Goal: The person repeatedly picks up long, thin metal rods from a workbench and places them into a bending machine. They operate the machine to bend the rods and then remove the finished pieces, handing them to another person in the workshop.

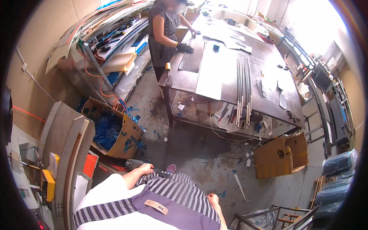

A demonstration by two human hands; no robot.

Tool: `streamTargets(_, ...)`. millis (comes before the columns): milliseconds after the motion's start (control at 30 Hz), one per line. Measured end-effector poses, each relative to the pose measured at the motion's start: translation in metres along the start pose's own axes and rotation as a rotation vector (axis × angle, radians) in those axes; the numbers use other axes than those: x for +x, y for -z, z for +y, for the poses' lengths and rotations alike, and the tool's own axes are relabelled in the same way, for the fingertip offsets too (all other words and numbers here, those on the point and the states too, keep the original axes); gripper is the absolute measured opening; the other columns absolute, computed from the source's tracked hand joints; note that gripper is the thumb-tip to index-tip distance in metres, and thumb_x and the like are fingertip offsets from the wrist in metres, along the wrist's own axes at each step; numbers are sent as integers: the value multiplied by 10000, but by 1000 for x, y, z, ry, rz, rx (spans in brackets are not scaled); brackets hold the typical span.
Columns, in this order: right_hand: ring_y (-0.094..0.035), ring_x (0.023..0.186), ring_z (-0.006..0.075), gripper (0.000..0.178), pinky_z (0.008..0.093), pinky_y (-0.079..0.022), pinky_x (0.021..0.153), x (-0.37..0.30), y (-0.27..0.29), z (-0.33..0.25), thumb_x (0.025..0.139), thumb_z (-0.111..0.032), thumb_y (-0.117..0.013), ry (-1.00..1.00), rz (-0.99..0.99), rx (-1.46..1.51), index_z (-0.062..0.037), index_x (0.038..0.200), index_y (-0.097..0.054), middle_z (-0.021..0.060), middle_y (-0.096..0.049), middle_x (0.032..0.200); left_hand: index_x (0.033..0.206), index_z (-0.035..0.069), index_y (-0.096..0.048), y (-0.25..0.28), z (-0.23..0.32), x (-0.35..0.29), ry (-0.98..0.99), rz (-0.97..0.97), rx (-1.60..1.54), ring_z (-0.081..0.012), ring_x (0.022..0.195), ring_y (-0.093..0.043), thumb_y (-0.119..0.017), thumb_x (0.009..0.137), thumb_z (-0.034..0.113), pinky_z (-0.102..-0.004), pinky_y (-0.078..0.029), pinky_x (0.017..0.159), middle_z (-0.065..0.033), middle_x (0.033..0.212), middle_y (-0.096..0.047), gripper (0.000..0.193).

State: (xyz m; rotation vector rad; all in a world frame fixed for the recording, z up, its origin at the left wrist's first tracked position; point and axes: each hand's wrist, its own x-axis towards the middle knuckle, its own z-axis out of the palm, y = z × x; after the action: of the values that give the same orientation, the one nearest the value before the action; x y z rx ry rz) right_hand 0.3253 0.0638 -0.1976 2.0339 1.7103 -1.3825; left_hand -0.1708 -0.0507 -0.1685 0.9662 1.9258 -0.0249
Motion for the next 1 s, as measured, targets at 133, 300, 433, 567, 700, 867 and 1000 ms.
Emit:
streamTargets(133,-676,973,268,256,366,-509,875,-14,6,-19,782,-231,-657,-17,27,-51,-82,974,-737,145,-713,972,1154,85,-660,-1,-3,3,13,5,-7,-296,1131,-601,-668,816,284,-403,-462,981,-156,1156,-658,392)
streamTargets(300,-711,844,212,251,323,-542,805,-14,12,-35,778,-182,-655,-51,-35,-64,-66,987,-734,134,-726,904,1141,77,-662,8,-8,10,-32,45,-34,-297,1062,-636,-676,818,298,-402,-486,930,-149,1106,-679,392)
streamTargets(433,-704,726,160,182,290,-549,713,-27,22,-74,813,-106,-634,-47,-81,-68,-39,956,-725,93,-726,818,1140,74,-667,25,-8,23,-61,155,-139,-282,1047,-646,-678,818,317,-387,-493,923,-147,1094,-684,403)
streamTargets(567,-685,929,245,285,342,-514,835,-10,21,-77,804,-224,-655,-72,-116,-74,-52,1022,-721,141,-719,955,1157,63,-655,73,18,29,-151,291,-333,-271,1055,-646,-678,830,288,-367,-498,921,-150,1107,-680,397)
streamTargets(700,-694,874,199,267,316,-530,797,-2,20,-100,821,-182,-646,-100,-107,-46,-28,1029,-709,119,-726,933,1164,32,-638,131,43,54,-272,474,-708,-204,1004,-665,-679,868,243,-333,-511,887,-123,1077,-698,367)
streamTargets(867,-710,731,152,222,288,-550,709,28,1,-90,835,-145,-619,-62,-86,-9,-34,1006,-708,86,-732,844,1198,22,-609,224,90,79,-520,695,-1031,-82,764,-561,-601,949,333,-242,-468,699,-7,861,-633,399)
streamTargets(1000,-713,753,147,245,291,-550,706,30,-3,-101,837,-161,-613,-70,-94,-59,-38,1029,-704,88,-732,856,1346,30,-498,291,125,114,-569,637,-1142,-115,1074,-541,-511,957,507,-278,-435,897,-40,1224,-591,616)
